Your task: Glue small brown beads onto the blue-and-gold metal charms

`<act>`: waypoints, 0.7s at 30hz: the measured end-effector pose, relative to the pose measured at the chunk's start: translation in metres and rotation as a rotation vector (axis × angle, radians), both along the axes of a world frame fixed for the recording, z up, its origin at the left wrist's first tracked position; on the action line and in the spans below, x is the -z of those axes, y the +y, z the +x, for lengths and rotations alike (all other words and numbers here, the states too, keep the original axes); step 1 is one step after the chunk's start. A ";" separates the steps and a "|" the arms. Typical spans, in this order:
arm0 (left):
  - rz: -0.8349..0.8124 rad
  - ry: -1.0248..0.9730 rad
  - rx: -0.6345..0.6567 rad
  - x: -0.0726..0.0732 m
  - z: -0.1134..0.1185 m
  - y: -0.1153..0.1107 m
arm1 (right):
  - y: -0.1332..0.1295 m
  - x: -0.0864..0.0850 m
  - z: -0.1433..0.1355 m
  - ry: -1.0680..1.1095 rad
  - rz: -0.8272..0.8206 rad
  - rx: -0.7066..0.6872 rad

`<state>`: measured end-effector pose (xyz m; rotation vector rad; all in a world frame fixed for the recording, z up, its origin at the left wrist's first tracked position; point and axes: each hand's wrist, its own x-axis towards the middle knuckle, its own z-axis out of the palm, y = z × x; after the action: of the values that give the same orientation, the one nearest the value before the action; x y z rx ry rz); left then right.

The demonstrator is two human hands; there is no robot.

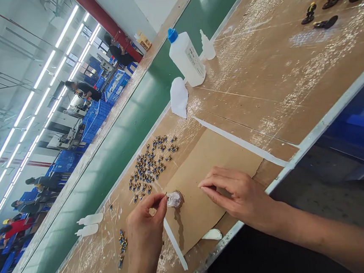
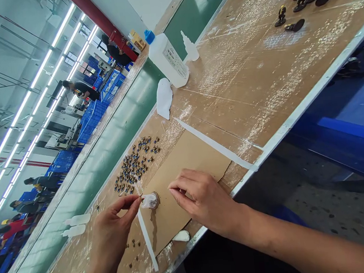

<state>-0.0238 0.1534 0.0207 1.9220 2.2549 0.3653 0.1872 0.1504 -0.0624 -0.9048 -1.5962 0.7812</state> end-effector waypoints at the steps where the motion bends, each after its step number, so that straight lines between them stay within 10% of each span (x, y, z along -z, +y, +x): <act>1: -0.004 0.006 0.002 -0.001 0.001 0.000 | 0.000 0.000 0.000 0.002 -0.001 -0.001; 13: -0.020 -0.049 -0.014 -0.007 0.005 -0.002 | 0.000 -0.002 0.001 0.018 -0.008 -0.001; 21: 0.150 -0.275 -0.457 -0.017 -0.022 -0.065 | -0.001 0.002 0.003 0.047 -0.034 -0.023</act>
<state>-0.0461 0.0886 0.0377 1.2886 2.5076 0.8202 0.1906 0.1489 -0.0641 -0.8879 -1.5591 0.8415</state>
